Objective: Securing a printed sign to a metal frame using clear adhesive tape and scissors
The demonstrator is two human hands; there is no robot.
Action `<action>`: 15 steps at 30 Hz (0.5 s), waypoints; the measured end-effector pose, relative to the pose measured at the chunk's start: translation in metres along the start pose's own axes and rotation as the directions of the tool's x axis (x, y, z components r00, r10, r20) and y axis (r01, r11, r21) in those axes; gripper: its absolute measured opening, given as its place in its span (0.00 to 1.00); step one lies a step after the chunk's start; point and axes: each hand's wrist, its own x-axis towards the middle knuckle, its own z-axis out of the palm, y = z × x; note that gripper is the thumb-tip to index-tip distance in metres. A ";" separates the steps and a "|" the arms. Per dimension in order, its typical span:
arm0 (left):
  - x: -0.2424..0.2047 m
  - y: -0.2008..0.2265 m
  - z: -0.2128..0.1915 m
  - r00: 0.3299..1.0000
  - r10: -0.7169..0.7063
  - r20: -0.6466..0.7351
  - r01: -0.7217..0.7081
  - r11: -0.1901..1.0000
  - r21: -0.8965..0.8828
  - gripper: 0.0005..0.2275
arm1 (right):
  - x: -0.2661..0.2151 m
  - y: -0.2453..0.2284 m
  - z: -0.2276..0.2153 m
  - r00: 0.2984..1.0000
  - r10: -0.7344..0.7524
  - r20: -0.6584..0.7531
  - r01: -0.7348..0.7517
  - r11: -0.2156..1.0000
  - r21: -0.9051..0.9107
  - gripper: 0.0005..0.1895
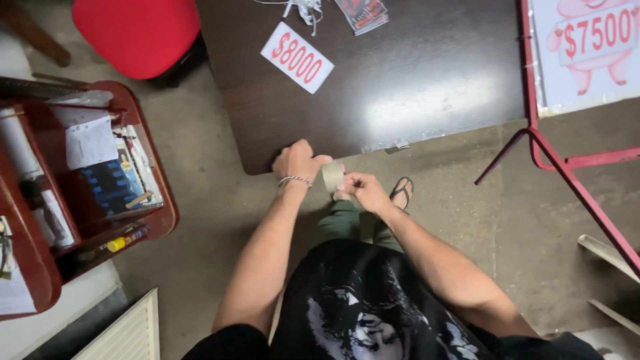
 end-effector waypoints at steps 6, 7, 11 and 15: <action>0.000 -0.017 0.004 0.997 -0.053 -0.060 0.055 0.998 0.027 0.18 | 0.040 0.047 0.003 0.997 -0.037 0.069 0.036 0.999 0.019 0.10; 0.008 -0.022 0.012 0.997 -0.046 -0.058 0.048 0.998 0.035 0.18 | 0.029 0.031 -0.001 0.997 -0.037 0.060 0.036 0.999 0.025 0.10; 0.021 -0.031 0.037 0.991 -0.032 -0.130 0.039 0.998 0.053 0.16 | -0.002 0.011 -0.033 1.000 -0.025 0.018 0.025 0.999 0.030 0.14; -0.015 -0.016 0.051 0.972 0.134 -0.191 -0.142 0.989 -0.030 0.06 | -0.036 0.046 -0.090 0.991 0.088 -0.096 -0.089 0.996 -0.007 0.15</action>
